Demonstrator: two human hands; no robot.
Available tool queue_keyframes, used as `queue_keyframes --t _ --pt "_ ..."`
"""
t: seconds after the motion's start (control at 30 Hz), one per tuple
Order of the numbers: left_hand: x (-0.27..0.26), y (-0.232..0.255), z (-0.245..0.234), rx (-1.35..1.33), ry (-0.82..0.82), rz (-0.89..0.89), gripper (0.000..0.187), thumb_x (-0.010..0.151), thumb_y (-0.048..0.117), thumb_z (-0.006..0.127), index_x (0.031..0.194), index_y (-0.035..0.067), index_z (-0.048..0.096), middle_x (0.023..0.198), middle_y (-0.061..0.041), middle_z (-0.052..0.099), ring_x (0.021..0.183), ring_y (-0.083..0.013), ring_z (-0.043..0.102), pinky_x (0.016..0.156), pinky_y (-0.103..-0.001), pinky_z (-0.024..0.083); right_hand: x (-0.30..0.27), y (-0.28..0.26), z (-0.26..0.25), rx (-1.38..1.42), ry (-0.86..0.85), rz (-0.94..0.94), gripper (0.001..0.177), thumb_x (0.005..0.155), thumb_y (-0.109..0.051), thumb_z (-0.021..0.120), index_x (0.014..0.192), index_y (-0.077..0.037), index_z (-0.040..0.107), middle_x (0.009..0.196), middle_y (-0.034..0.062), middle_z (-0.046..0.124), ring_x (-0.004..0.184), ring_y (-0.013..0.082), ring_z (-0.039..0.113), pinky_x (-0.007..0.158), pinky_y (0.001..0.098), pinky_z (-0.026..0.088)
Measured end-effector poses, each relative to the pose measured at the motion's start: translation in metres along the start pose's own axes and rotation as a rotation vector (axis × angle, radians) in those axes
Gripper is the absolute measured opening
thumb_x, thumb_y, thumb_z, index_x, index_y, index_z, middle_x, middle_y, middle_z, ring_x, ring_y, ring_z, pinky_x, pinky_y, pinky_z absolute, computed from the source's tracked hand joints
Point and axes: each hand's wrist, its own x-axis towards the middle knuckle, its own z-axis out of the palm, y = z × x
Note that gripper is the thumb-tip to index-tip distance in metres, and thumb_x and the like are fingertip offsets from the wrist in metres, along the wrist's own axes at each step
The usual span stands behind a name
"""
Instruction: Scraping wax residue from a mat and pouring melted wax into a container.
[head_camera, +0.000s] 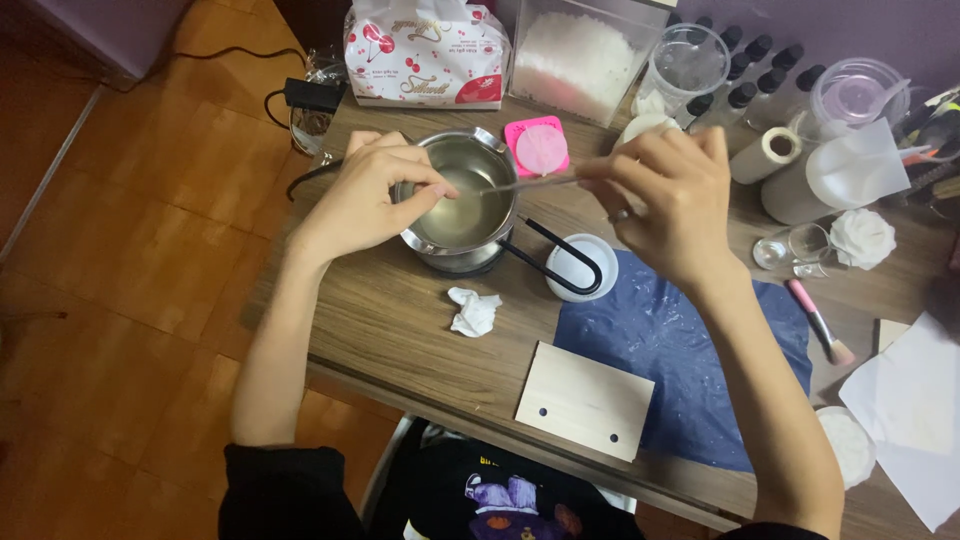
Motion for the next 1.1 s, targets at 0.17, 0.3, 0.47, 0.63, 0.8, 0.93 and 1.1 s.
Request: queue_keyframes --t 0.17,0.3,0.47,0.63,0.8,0.93,1.1 --pt "0.002 -0.001 0.005 0.046 -0.051 0.037 0.023 0.092 0.015 0.050 0.081 0.015 0.070 0.072 0.001 0.060 0.077 -0.0160 0.050 0.091 -0.038 0.026 0.006 -0.002 0.001 0.019 0.046 -0.008 0.010 0.085 -0.010 0.076 0.089 -0.017 0.071 0.076 0.0012 0.057 0.071 0.0213 0.052 0.072 0.0323 0.036" --pt "0.003 0.002 0.003 0.036 -0.045 0.018 0.029 0.095 0.014 0.045 0.083 0.014 0.072 0.070 0.000 0.060 0.076 -0.0174 0.049 0.091 -0.040 0.025 0.003 -0.002 0.012 0.017 0.080 -0.017 0.013 0.081 -0.008 0.079 0.085 -0.017 0.070 0.074 0.0013 0.055 0.067 0.0213 0.049 0.071 0.0321 0.035" --pt "-0.001 -0.009 0.005 0.067 -0.031 0.034 0.025 0.093 0.016 0.049 0.083 0.017 0.072 0.074 0.000 0.063 0.078 -0.0171 0.052 0.090 -0.038 0.026 0.000 0.000 0.009 0.013 0.067 -0.019 0.016 0.075 -0.005 0.079 0.082 -0.015 0.068 0.076 0.0009 0.058 0.068 0.0214 0.049 0.071 0.0324 0.034" --pt "0.001 0.004 0.003 0.105 0.017 0.042 0.020 0.092 0.015 0.055 0.078 0.013 0.070 0.071 -0.001 0.062 0.077 -0.0192 0.053 0.090 -0.041 0.028 0.003 0.001 0.015 -0.013 0.083 -0.041 0.010 0.085 -0.014 0.076 0.081 -0.018 0.067 0.073 -0.0005 0.056 0.068 0.0198 0.051 0.072 0.0319 0.034" --pt "-0.002 0.000 0.005 0.158 0.122 0.170 0.006 0.086 0.010 0.071 0.081 0.011 0.070 0.066 -0.003 0.057 0.073 -0.0210 0.053 0.089 -0.038 0.032 -0.008 0.005 0.009 -0.129 0.079 -0.070 0.020 0.088 -0.016 0.075 0.073 -0.014 0.062 0.073 0.0019 0.055 0.067 0.0211 0.050 0.071 0.0334 0.034" --pt "-0.010 0.018 0.015 0.490 0.320 0.186 0.049 0.096 0.015 0.083 0.060 0.014 0.050 0.061 0.003 0.045 0.068 -0.0194 0.045 0.087 -0.036 0.025 -0.025 0.009 0.003 -0.180 0.070 -0.095 0.009 0.098 -0.017 0.063 0.094 -0.024 0.067 0.081 -0.0054 0.055 0.067 0.0166 0.048 0.068 0.0352 0.029" --pt "-0.032 0.045 0.033 0.622 0.453 0.301 0.009 0.103 0.008 0.078 0.104 -0.001 0.079 0.092 -0.012 0.066 0.082 -0.0252 0.058 0.091 -0.039 0.029 -0.049 0.017 -0.039 -0.054 0.280 0.028 0.005 0.094 -0.018 0.069 0.094 -0.014 0.072 0.085 0.0017 0.065 0.068 0.0215 0.049 0.073 0.0381 0.025"
